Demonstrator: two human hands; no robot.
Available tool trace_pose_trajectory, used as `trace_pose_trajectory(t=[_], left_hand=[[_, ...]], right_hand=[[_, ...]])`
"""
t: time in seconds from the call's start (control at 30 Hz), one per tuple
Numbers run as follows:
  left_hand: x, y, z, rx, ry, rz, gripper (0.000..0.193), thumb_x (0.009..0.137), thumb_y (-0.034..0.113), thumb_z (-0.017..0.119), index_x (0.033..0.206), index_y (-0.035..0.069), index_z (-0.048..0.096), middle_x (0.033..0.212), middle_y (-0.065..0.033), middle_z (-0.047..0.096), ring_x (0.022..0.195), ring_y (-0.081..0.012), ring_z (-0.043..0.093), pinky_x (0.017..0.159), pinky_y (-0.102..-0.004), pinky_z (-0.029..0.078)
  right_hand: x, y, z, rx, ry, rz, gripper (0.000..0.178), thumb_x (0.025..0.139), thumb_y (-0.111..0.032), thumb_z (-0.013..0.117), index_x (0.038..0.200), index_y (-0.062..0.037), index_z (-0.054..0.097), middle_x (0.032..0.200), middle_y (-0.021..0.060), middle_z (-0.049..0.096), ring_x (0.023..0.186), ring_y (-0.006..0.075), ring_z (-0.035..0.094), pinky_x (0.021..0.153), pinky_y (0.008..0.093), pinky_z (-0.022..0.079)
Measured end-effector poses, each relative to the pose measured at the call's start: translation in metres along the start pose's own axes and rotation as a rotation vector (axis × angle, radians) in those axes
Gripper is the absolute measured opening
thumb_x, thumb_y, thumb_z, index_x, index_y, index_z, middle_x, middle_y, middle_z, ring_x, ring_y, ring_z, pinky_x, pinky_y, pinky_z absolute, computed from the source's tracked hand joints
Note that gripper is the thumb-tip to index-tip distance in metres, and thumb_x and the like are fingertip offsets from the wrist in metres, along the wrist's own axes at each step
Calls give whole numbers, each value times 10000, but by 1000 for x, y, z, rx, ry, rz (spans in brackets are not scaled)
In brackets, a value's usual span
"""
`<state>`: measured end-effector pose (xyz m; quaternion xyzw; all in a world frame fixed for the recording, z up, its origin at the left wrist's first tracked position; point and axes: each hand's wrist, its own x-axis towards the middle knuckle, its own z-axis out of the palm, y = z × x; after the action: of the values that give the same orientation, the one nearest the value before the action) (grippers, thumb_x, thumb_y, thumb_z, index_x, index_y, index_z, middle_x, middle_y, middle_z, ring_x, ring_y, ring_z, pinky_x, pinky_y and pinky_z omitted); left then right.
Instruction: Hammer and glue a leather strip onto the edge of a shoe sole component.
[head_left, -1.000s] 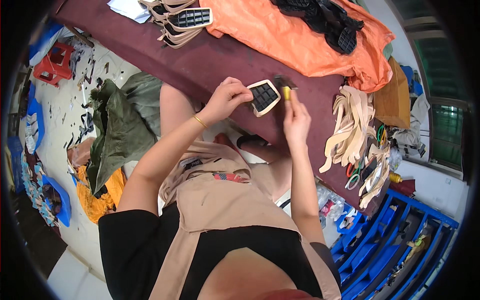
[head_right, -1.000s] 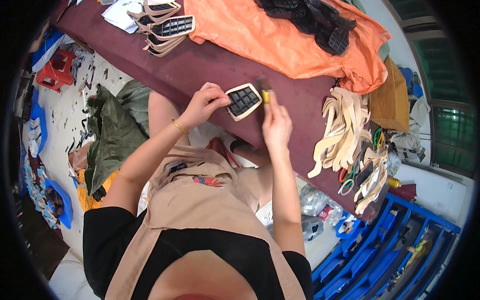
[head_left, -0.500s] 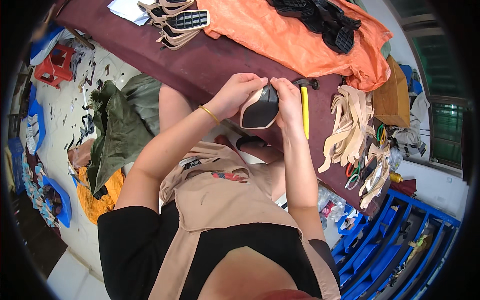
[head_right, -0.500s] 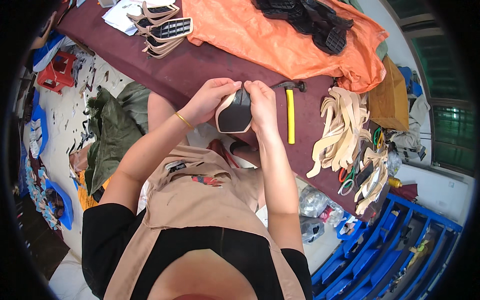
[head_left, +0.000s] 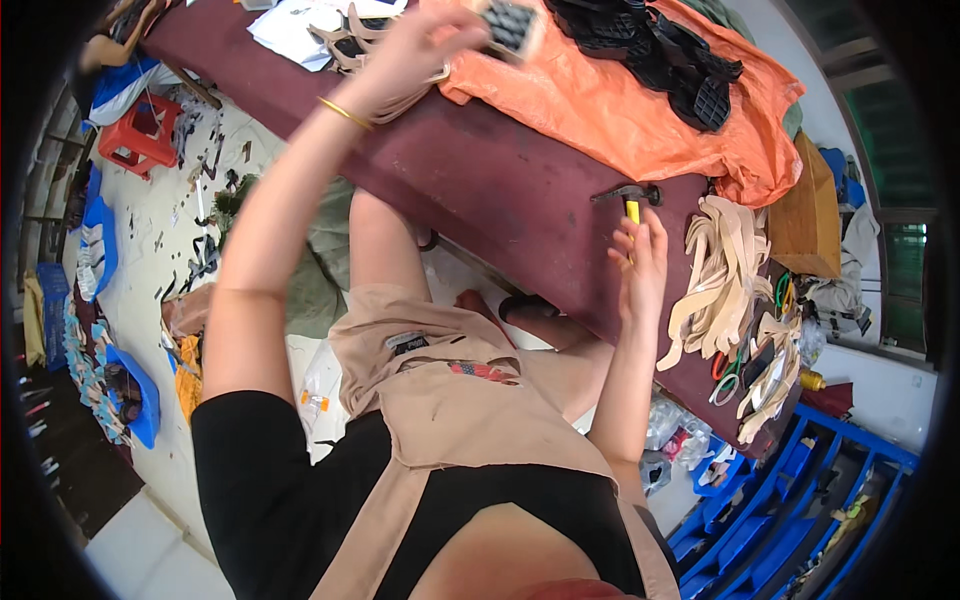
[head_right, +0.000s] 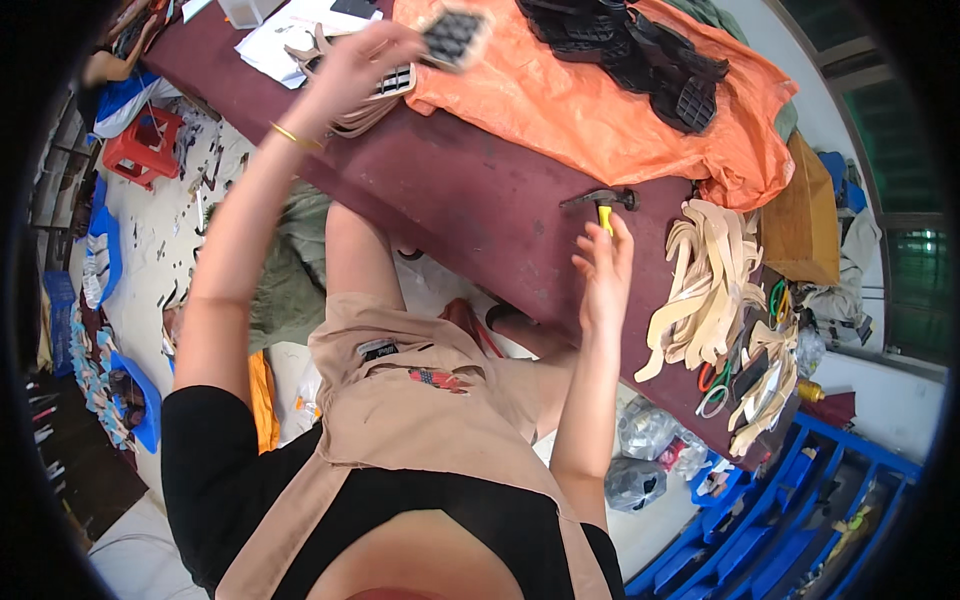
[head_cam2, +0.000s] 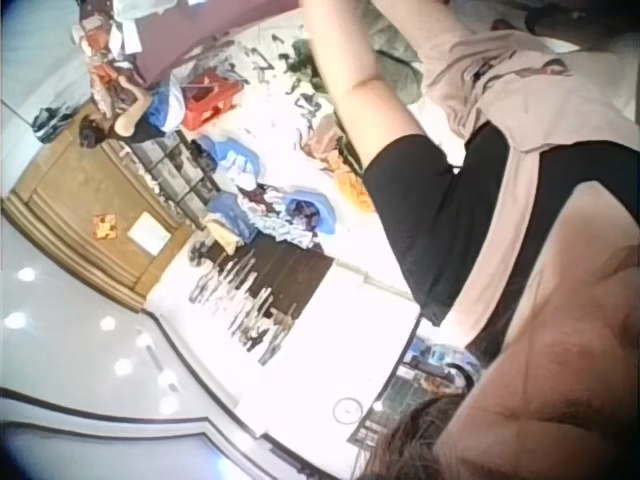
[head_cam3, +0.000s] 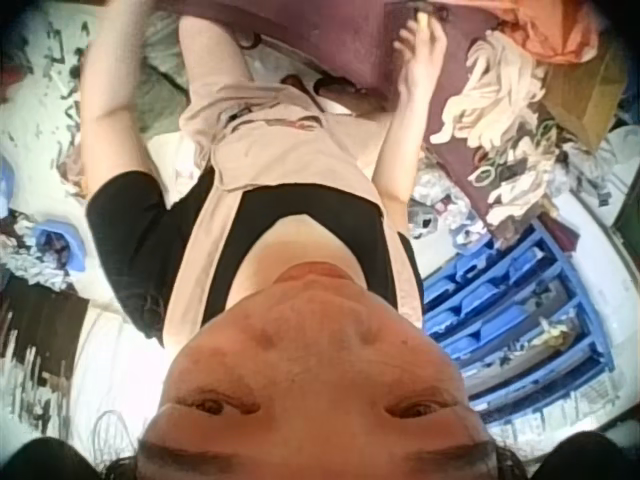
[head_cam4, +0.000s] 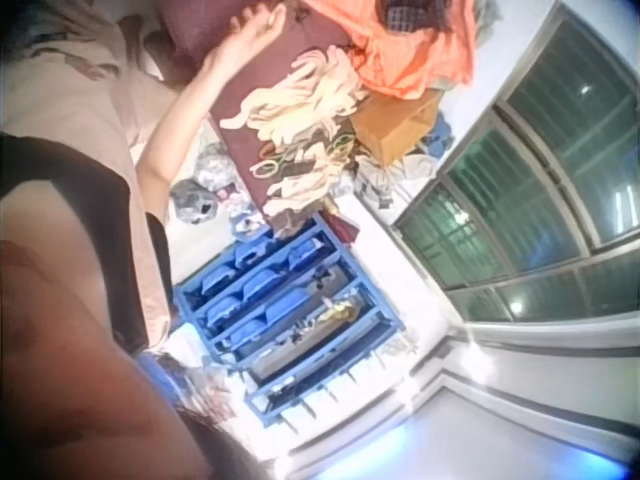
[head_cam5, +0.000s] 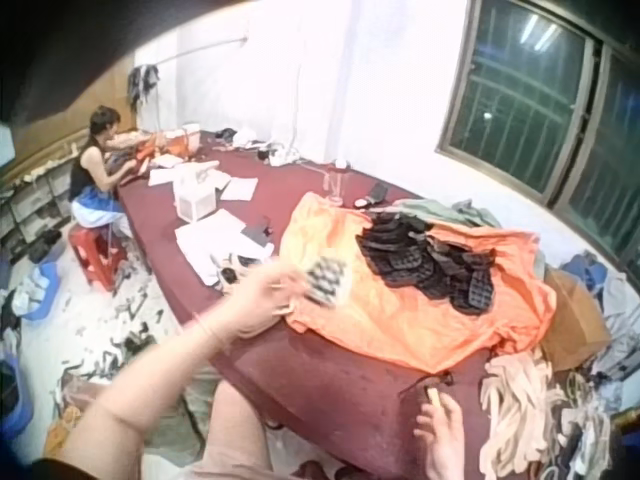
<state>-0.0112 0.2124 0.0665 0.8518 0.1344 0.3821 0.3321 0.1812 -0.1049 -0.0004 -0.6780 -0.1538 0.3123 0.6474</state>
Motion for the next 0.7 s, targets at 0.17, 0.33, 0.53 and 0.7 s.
trace_pose_trajectory(t=[0.17, 0.33, 0.53, 0.7], left_hand=[[-8, -97, -82, 541, -385, -175, 268, 857, 266, 579, 840, 11, 658, 816, -110, 628, 904, -248, 573, 792, -345, 455], [-19, -64, -67, 494, 42, -43, 255, 876, 242, 550, 886, 18, 672, 894, -111, 653, 908, -253, 590, 797, -340, 465], [-85, -7, 34, 213, 0, -166, 107, 838, 131, 598, 849, 31, 636, 842, -116, 627, 813, -273, 585, 766, -365, 459], [-122, -3, 133, 38, -194, -123, 113, 839, 143, 602, 852, 41, 648, 885, -87, 642, 860, -273, 568, 807, -374, 435]], right_hand=[[-18, 23, -51, -22, 76, 15, 353, 943, -262, 534, 1241, -85, 469, 1086, 70, 576, 868, 109, 567, 730, 252, 469], [-41, 27, -91, -199, 176, -55, 271, 935, -257, 554, 1115, -54, 568, 974, 42, 625, 778, 81, 578, 682, 212, 463], [-52, 44, -118, -205, 277, -78, 221, 939, -218, 544, 1054, -38, 600, 878, 32, 632, 729, 71, 560, 660, 205, 444], [-54, 55, -112, -347, 192, -90, 217, 941, -197, 542, 1063, -26, 597, 868, 19, 619, 725, 62, 548, 659, 196, 447]])
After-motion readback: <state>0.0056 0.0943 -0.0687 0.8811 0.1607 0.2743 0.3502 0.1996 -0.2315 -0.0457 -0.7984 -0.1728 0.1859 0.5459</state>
